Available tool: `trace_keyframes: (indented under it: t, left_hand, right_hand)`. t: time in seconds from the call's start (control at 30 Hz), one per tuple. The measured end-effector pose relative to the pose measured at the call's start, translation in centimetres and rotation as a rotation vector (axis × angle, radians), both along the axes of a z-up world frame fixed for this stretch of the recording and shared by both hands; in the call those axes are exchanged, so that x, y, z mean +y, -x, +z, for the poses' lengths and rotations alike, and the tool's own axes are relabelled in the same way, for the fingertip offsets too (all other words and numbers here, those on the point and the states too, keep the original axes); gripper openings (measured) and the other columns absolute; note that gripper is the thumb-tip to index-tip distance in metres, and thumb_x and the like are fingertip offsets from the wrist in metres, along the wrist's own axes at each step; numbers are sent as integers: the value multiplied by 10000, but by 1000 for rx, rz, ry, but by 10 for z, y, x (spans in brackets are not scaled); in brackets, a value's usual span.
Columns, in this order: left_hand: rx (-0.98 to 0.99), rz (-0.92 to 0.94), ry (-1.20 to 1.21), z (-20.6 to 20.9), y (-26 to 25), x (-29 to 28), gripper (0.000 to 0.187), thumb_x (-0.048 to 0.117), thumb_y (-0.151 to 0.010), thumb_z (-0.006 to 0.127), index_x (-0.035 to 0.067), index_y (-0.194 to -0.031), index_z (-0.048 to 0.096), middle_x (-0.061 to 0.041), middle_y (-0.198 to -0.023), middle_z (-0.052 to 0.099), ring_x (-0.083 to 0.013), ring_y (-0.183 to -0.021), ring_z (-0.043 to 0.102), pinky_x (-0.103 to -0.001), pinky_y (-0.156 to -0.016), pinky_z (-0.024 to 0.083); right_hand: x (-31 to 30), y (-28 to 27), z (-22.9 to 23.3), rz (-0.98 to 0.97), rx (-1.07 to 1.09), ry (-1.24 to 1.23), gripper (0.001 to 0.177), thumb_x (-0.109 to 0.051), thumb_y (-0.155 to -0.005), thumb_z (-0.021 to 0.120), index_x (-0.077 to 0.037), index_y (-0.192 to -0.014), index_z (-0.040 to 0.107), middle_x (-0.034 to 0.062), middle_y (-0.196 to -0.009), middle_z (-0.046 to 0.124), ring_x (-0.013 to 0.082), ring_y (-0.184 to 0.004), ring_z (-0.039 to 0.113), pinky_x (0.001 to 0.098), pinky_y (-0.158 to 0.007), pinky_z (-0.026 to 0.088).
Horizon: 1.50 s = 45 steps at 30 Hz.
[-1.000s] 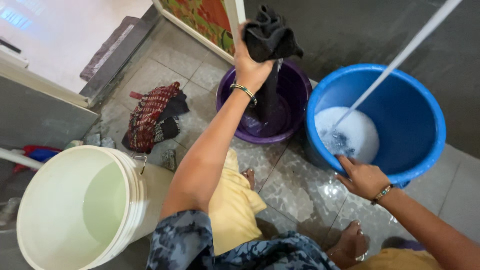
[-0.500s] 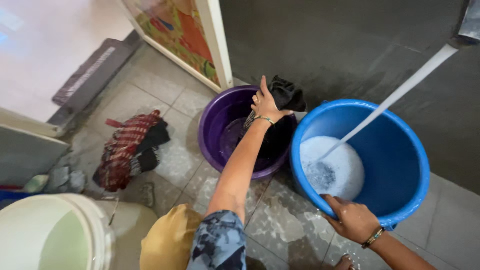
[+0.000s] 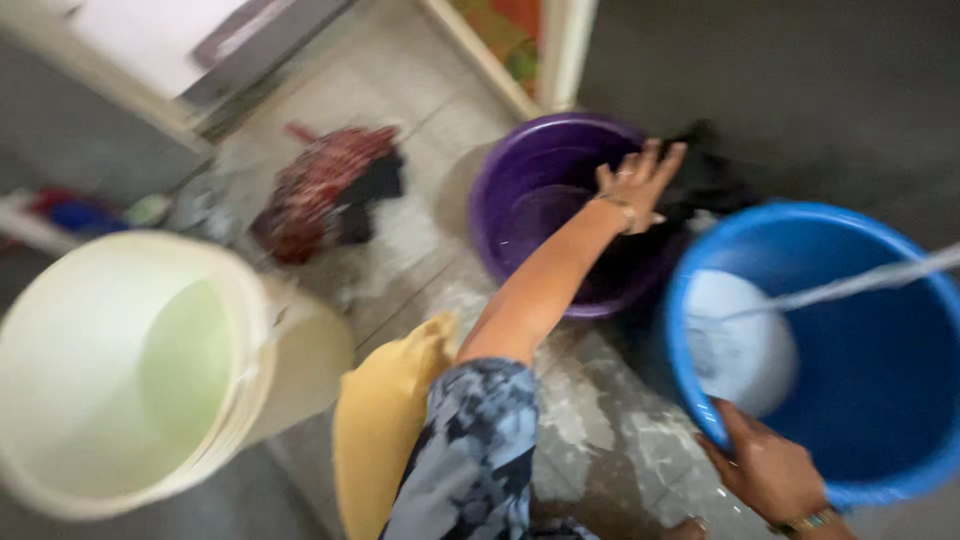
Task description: The person washes clothes by hand in a bathroom, soaking garments in a bucket of soapy water, scrubbing them, and rinsing them under a running tap.
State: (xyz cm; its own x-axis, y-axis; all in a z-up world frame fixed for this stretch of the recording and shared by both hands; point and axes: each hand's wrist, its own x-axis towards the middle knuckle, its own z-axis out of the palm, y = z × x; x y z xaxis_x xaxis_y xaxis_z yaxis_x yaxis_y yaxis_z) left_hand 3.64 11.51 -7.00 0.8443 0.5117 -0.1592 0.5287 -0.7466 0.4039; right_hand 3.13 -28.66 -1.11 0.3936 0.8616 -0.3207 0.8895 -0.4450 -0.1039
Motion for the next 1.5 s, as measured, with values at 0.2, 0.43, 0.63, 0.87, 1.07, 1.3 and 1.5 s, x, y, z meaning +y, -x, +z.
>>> trace_keyframes:
  t: [0.2,0.43,0.63,0.87,1.07,1.3,1.5]
  left_hand:
    - [227,-198,-121,22,121,79,1250,395,-801,872,141,-1586,-67,-233,-1613,255,-371,-1494,284,-675,-1148,230]
    - [222,895,-711,-3,355,191,380,302,-1104,666,20,-1337,564,-174,-1294,605,-324,-1157,545,-545,-943,464]
    - [321,1457,-172,-62,491,191,1363,615,-518,940,236,-1588,185,-262,-1652,147,-475,-1547,41,-761,-1061,189]
    - [103,1506,-214,-121,500,215,612,452,-899,777,352,-1433,495,-121,-1458,513,-370,-1409,437,-737,-1058,365]
    - [-271,1031,-571,18,435,214,574,137,-889,745,117,-1425,540,-238,-1312,568,-458,-1205,545,-567,-938,474]
    - [-719,442,-760,263,350,121,459,40,-878,643,7,-1325,549,-241,-1237,657,-459,-1188,621,-551,-1002,493]
    - [-963,-22,-860,386,266,25,285,190,-940,767,-25,-1085,648,-198,-988,698,-399,-897,665,-510,-807,520]
  right_hand:
    - [-9,-13,-33,-45,-32,37,640,-525,-809,665,-291,-1396,561,114,-1018,784,307,-912,794,454,-805,631]
    - [-24,-60,-128,97,121,-371,520,-341,-748,842,-206,-1223,677,113,-870,759,235,-745,774,357,-669,605]
    - [-34,-50,-114,16,-50,-258,478,-307,-749,863,-238,-1198,712,92,-923,774,207,-703,773,342,-651,616]
    - [-5,-11,-39,-32,-164,66,466,-507,-803,697,-303,-1216,631,53,-868,764,298,-771,759,437,-680,614]
    - [3,6,6,55,2,-123,412,-384,-835,657,-236,-1213,586,90,-932,737,357,-769,719,481,-628,578]
    - [4,9,24,1,78,49,580,-489,-888,632,-276,-1402,467,71,-1064,728,340,-890,724,481,-750,577]
    - [11,-8,64,123,157,-527,1018,-572,-716,805,-78,-1501,385,233,-1355,551,391,-1199,586,470,-993,504]
